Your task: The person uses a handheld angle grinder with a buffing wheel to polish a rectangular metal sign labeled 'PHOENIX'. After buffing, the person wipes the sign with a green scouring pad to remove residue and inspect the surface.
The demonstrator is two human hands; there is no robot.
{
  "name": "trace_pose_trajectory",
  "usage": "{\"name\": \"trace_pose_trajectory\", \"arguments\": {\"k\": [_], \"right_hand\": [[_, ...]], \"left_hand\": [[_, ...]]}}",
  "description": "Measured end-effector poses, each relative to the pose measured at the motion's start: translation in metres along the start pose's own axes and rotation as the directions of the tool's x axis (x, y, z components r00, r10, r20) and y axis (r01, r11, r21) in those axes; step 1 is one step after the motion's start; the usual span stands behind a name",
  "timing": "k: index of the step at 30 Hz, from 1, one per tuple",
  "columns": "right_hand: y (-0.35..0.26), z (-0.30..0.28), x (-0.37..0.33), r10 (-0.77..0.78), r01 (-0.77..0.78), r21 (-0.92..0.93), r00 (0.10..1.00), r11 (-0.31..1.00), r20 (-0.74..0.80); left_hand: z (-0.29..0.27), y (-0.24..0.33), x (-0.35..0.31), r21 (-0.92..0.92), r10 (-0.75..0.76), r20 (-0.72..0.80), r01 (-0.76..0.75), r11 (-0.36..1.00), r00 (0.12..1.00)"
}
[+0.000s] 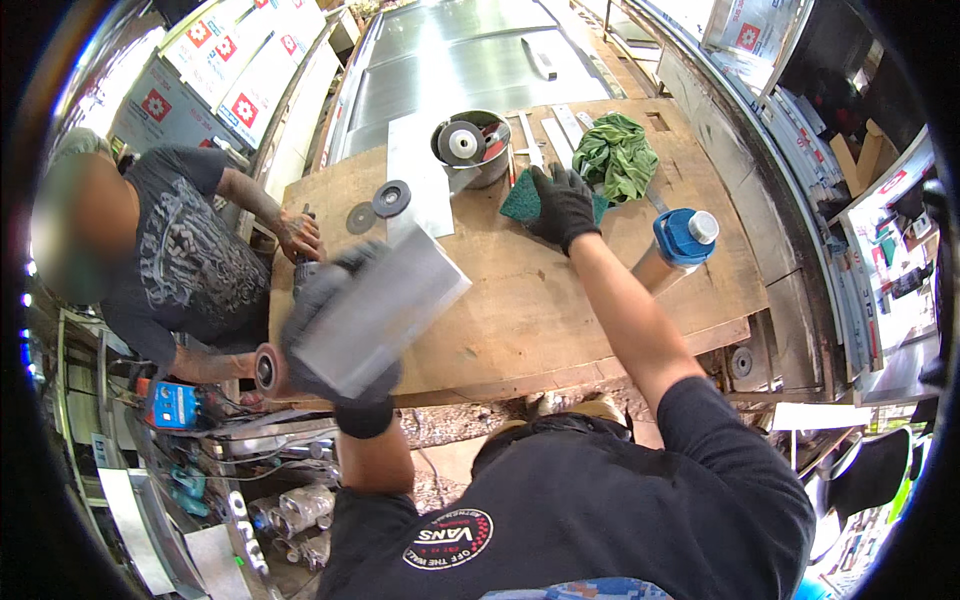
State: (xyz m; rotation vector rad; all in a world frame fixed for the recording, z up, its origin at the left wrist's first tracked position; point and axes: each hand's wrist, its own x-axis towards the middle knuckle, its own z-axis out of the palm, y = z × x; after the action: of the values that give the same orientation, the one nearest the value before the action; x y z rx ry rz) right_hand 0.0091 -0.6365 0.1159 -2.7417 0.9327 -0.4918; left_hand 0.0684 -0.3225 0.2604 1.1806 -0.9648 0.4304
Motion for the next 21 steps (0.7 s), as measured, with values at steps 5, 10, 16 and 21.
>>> {"name": "trace_pose_trajectory", "arguments": {"k": [5,10,16,21], "right_hand": [[0.029,0.023,0.051,0.261,-0.124,-0.298,0.839,0.946,0.477],[0.035,0.033,0.047,0.203,-0.091,-0.265,0.876,0.960,0.437],[-0.002,0.000,0.006,0.240,-0.246,0.207,0.969,0.947,0.053],[-0.032,-0.068,-0.059,0.077,0.230,0.594,0.892,0.771,-0.445]], "left_hand": [[0.012,-0.001,-0.020,0.045,0.132,0.435,-0.168,0.985,0.891],[0.025,0.011,-0.025,0.138,0.226,0.525,-0.344,0.929,0.821],[0.017,0.015,-0.031,0.111,0.234,0.479,-0.323,0.940,0.846],[0.012,0.027,-0.041,0.153,0.272,0.456,-0.376,0.914,0.847]]}}
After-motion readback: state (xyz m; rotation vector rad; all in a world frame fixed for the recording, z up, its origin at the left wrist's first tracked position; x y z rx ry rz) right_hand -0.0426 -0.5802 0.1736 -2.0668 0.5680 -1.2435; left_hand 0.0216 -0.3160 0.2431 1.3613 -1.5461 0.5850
